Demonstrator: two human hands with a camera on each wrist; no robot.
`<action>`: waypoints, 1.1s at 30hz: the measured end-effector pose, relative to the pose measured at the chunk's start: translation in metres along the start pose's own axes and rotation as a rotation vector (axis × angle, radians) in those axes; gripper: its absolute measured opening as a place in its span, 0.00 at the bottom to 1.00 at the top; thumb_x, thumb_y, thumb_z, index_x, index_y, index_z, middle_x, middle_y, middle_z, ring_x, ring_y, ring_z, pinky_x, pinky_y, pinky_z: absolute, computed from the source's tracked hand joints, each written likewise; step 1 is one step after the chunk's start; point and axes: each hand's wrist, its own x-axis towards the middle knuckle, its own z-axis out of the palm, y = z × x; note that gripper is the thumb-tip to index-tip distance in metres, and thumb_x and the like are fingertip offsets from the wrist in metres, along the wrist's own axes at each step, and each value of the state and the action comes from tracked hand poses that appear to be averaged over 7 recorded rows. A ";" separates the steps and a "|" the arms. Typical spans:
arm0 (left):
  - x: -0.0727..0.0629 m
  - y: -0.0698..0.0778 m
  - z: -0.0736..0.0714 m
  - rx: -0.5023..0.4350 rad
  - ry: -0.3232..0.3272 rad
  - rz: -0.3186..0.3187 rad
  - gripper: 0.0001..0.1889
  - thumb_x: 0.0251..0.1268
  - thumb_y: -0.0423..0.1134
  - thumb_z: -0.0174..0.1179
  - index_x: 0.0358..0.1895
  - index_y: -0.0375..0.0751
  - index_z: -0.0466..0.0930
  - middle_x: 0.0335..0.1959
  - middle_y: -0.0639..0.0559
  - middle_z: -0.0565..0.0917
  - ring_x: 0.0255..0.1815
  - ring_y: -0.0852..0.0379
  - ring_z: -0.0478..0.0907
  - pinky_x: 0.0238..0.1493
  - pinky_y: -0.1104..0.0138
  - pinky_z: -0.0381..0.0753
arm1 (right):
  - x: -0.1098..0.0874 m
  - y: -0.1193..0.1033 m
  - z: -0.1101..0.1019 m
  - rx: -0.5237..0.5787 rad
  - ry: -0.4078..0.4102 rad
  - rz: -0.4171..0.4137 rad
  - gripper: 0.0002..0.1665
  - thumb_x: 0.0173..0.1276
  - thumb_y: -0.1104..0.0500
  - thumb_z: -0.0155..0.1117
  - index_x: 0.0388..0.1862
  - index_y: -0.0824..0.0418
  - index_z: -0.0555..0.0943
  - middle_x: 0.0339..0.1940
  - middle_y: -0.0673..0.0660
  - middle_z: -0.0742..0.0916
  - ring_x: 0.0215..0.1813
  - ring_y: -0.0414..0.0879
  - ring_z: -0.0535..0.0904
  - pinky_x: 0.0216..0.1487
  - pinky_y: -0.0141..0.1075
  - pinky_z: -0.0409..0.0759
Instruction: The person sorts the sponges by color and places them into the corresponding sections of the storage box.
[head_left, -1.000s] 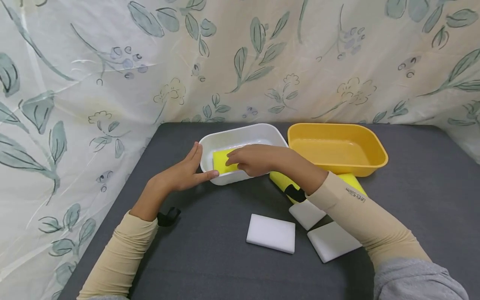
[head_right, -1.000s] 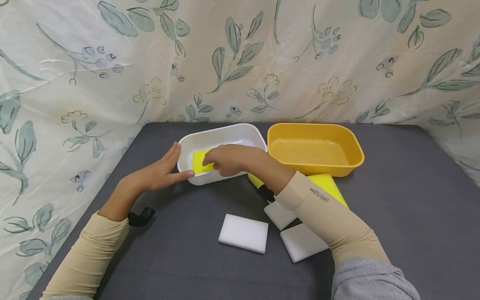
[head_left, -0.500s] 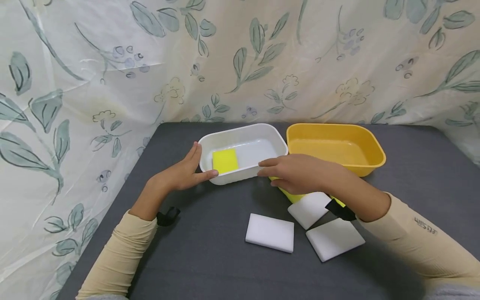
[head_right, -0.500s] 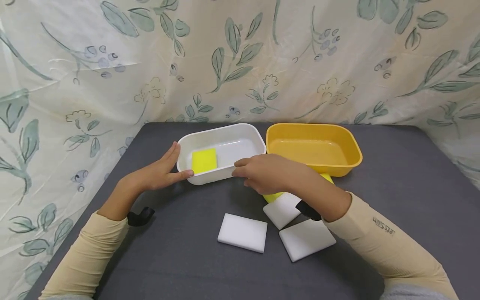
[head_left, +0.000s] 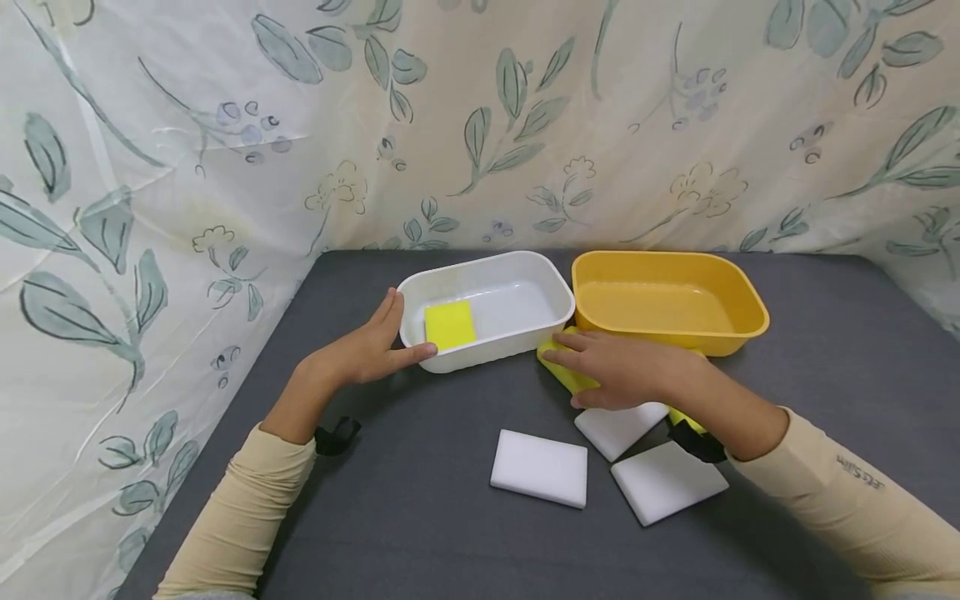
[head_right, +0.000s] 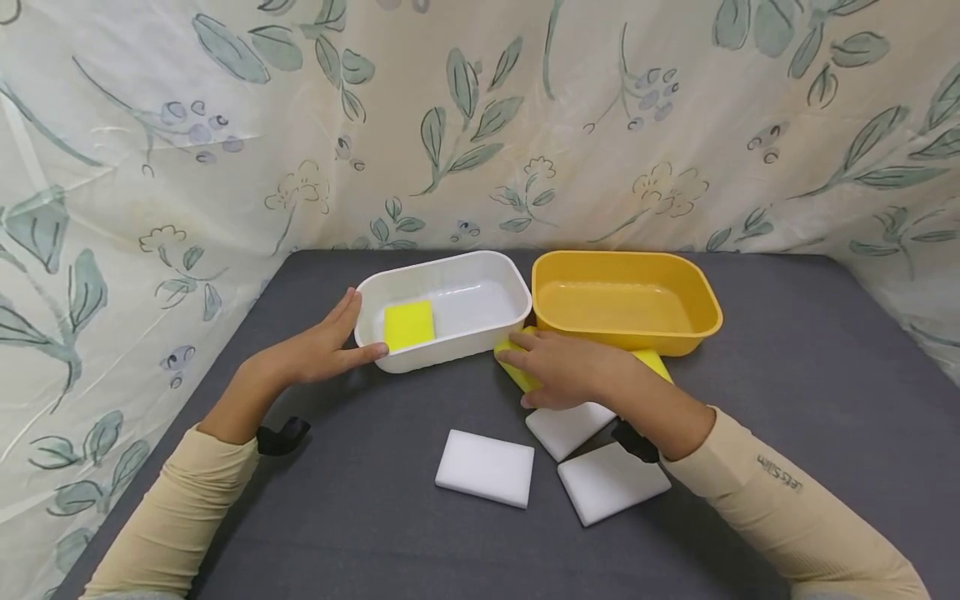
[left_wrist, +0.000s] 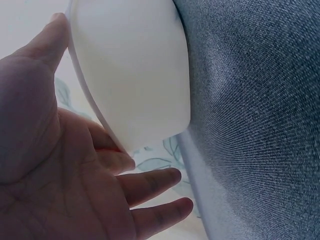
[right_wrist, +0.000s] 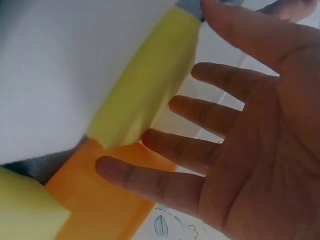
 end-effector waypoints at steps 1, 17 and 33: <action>0.000 0.000 0.000 0.000 0.000 0.000 0.60 0.68 0.68 0.53 0.78 0.33 0.23 0.80 0.39 0.25 0.81 0.42 0.32 0.74 0.46 0.47 | 0.001 0.000 0.001 0.007 0.001 0.002 0.40 0.70 0.52 0.70 0.77 0.60 0.66 0.77 0.68 0.64 0.76 0.64 0.59 0.69 0.56 0.64; -0.005 0.002 0.012 0.006 0.020 -0.004 0.60 0.69 0.68 0.53 0.78 0.33 0.22 0.80 0.39 0.24 0.81 0.42 0.32 0.74 0.46 0.49 | 0.001 0.004 0.028 -0.073 0.189 -0.075 0.42 0.63 0.55 0.76 0.73 0.64 0.69 0.73 0.68 0.70 0.71 0.64 0.65 0.66 0.54 0.69; -0.006 -0.001 0.021 0.011 0.046 -0.002 0.60 0.68 0.70 0.52 0.78 0.34 0.22 0.80 0.39 0.25 0.81 0.43 0.32 0.74 0.47 0.49 | -0.002 -0.003 0.020 -0.077 0.223 -0.080 0.29 0.67 0.61 0.67 0.67 0.62 0.77 0.61 0.61 0.82 0.56 0.54 0.79 0.53 0.47 0.80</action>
